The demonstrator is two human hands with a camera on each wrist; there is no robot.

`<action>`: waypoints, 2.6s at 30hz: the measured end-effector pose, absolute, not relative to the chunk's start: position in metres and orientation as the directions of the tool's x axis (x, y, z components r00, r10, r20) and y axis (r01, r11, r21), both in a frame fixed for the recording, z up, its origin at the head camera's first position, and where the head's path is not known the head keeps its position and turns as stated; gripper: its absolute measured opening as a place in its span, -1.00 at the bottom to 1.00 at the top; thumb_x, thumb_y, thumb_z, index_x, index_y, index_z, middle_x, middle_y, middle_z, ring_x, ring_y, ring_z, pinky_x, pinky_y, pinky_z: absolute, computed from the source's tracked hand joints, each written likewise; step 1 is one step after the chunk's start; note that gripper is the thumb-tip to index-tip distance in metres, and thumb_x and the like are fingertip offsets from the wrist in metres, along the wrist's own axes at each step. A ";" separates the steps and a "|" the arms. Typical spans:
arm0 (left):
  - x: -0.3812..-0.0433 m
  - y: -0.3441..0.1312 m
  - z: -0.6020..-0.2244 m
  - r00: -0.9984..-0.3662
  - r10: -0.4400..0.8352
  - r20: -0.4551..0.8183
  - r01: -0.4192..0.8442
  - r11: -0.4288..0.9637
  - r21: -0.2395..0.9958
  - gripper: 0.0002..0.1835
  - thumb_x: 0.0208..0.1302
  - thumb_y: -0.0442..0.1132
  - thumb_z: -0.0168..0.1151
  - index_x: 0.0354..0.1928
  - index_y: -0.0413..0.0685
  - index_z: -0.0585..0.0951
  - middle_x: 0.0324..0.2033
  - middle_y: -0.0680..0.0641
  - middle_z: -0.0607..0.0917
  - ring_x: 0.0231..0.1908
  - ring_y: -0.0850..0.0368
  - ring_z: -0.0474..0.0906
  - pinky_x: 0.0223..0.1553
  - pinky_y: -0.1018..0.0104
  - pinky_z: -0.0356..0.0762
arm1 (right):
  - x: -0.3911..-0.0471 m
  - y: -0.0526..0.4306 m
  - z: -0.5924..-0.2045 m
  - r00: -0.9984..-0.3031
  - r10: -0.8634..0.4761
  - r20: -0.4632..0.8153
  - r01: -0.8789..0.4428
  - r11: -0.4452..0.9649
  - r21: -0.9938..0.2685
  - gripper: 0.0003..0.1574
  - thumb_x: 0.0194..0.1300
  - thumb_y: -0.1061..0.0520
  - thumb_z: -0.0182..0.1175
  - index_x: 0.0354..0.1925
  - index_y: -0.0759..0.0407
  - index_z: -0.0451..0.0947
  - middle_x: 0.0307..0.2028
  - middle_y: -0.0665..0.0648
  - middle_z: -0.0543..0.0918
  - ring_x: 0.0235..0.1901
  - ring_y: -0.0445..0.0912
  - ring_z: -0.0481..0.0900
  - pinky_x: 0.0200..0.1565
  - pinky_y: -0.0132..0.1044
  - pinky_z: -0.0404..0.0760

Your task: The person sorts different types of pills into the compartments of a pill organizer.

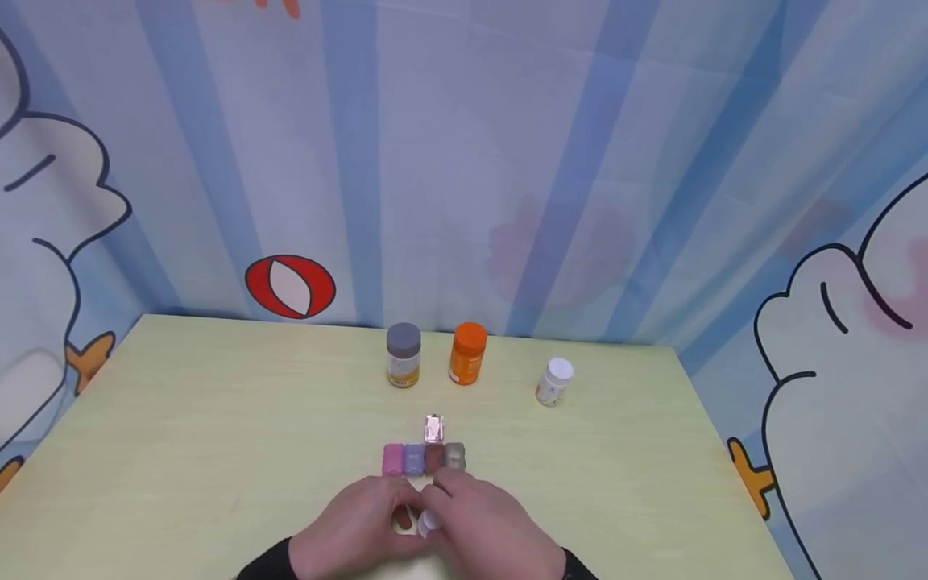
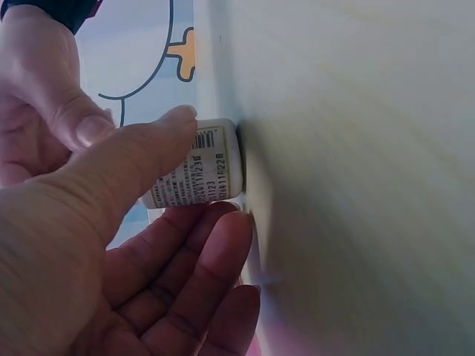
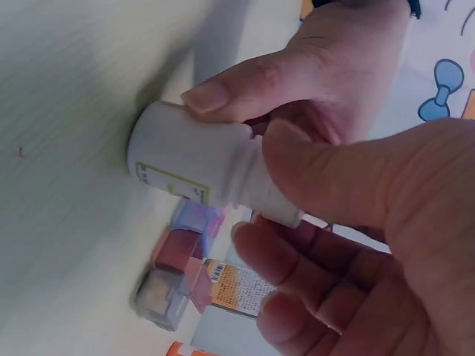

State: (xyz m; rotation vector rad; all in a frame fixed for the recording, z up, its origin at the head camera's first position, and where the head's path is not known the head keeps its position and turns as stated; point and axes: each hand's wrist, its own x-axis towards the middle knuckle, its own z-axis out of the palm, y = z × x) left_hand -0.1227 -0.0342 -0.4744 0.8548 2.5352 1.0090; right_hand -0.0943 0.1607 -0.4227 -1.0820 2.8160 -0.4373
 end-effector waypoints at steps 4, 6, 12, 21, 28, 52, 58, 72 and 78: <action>-0.123 -0.035 -0.473 -0.788 0.614 -0.049 0.412 0.584 0.699 -0.72 -0.15 0.10 0.42 -0.32 0.33 0.64 -0.59 0.31 0.55 -0.53 0.41 0.40 -0.51 0.45 0.34 | -0.098 0.169 -0.418 -0.758 -0.648 0.072 -0.634 0.707 -0.314 -0.62 0.16 0.07 0.24 -0.07 -0.21 0.38 -0.20 -0.24 0.36 -0.20 -0.31 0.29 -0.18 -0.43 0.46; -0.122 -0.035 -0.473 -0.790 0.611 -0.042 0.416 0.586 0.695 -0.70 -0.16 0.11 0.42 -0.31 0.32 0.65 -0.59 0.30 0.55 -0.53 0.42 0.39 -0.51 0.45 0.33 | -0.105 0.178 -0.419 -0.784 -0.612 0.104 -0.607 0.720 -0.335 -0.60 0.15 0.12 0.24 -0.08 -0.17 0.35 -0.18 -0.22 0.40 -0.16 -0.28 0.29 -0.13 -0.37 0.46; -0.119 -0.035 -0.472 -0.800 0.598 -0.045 0.404 0.593 0.696 -0.70 -0.17 0.10 0.43 -0.29 0.37 0.64 -0.59 0.30 0.54 -0.54 0.42 0.39 -0.53 0.45 0.31 | -0.132 0.220 -0.440 -0.905 -0.409 0.118 -0.423 0.833 -0.356 -0.62 0.12 0.22 0.23 -0.13 0.01 0.32 -0.26 -0.09 0.40 -0.27 -0.24 0.33 -0.25 -0.36 0.46; -0.119 -0.034 -0.473 -0.797 0.601 -0.057 0.397 0.593 0.701 -0.72 -0.15 0.07 0.42 -0.30 0.39 0.64 -0.58 0.32 0.53 -0.52 0.42 0.39 -0.52 0.45 0.32 | -0.147 0.260 -0.470 -0.969 -0.239 0.063 -0.247 0.920 -0.304 -0.41 0.07 0.17 0.30 0.07 0.12 0.34 -0.23 0.01 0.52 -0.25 -0.14 0.40 -0.23 -0.23 0.46; -0.119 -0.035 -0.473 -0.796 0.601 -0.075 0.379 0.591 0.712 -0.70 -0.17 0.08 0.43 -0.30 0.37 0.63 -0.57 0.29 0.54 -0.52 0.40 0.39 -0.51 0.44 0.32 | -0.132 0.244 -0.466 -0.948 -0.303 0.095 -0.317 0.885 -0.340 -0.38 0.04 0.06 0.33 0.07 0.08 0.36 -0.11 0.01 0.50 -0.09 -0.12 0.37 -0.10 -0.18 0.47; -0.162 -0.059 -0.456 -0.937 0.349 0.032 0.300 0.752 0.587 -0.62 -0.06 -0.05 0.40 -0.13 0.08 0.65 -0.21 0.03 0.63 -0.14 0.12 0.47 -0.09 0.10 0.46 | -0.119 0.192 -0.455 -0.864 -0.503 0.001 -0.415 0.711 -0.568 -0.63 0.14 -0.10 0.24 -0.11 -0.29 0.33 -0.21 -0.26 0.49 -0.19 -0.32 0.43 -0.09 -0.24 0.50; -0.162 -0.059 -0.460 -0.940 0.340 0.029 0.294 0.763 0.576 -0.69 -0.08 -0.04 0.42 -0.23 0.09 0.68 -0.31 0.09 0.64 -0.29 0.19 0.44 -0.25 0.22 0.45 | -0.143 0.197 -0.449 -0.899 -0.419 0.127 -0.430 0.789 -0.439 -0.53 0.10 -0.08 0.28 -0.01 -0.17 0.40 -0.18 -0.25 0.42 -0.24 -0.35 0.36 -0.15 -0.40 0.49; -0.165 -0.056 -0.461 -0.936 0.350 0.045 0.316 0.772 0.551 -0.72 -0.05 -0.01 0.40 -0.24 0.11 0.69 -0.35 0.11 0.62 -0.37 0.22 0.44 -0.35 0.29 0.44 | -0.151 0.189 -0.443 -0.824 -0.549 0.140 -0.558 0.746 -0.363 -0.49 0.17 0.02 0.24 0.08 -0.06 0.34 -0.09 -0.08 0.36 -0.16 -0.22 0.39 -0.10 -0.35 0.52; -0.164 -0.056 -0.458 -0.941 0.337 0.015 0.287 0.778 0.559 -0.71 -0.04 0.00 0.39 -0.23 0.11 0.69 -0.35 0.11 0.62 -0.37 0.22 0.43 -0.35 0.30 0.44 | -0.150 0.182 -0.441 -0.829 -0.541 0.140 -0.548 0.740 -0.390 -0.46 0.21 -0.03 0.20 0.15 -0.06 0.34 -0.05 -0.11 0.37 -0.16 -0.27 0.38 -0.09 -0.33 0.52</action>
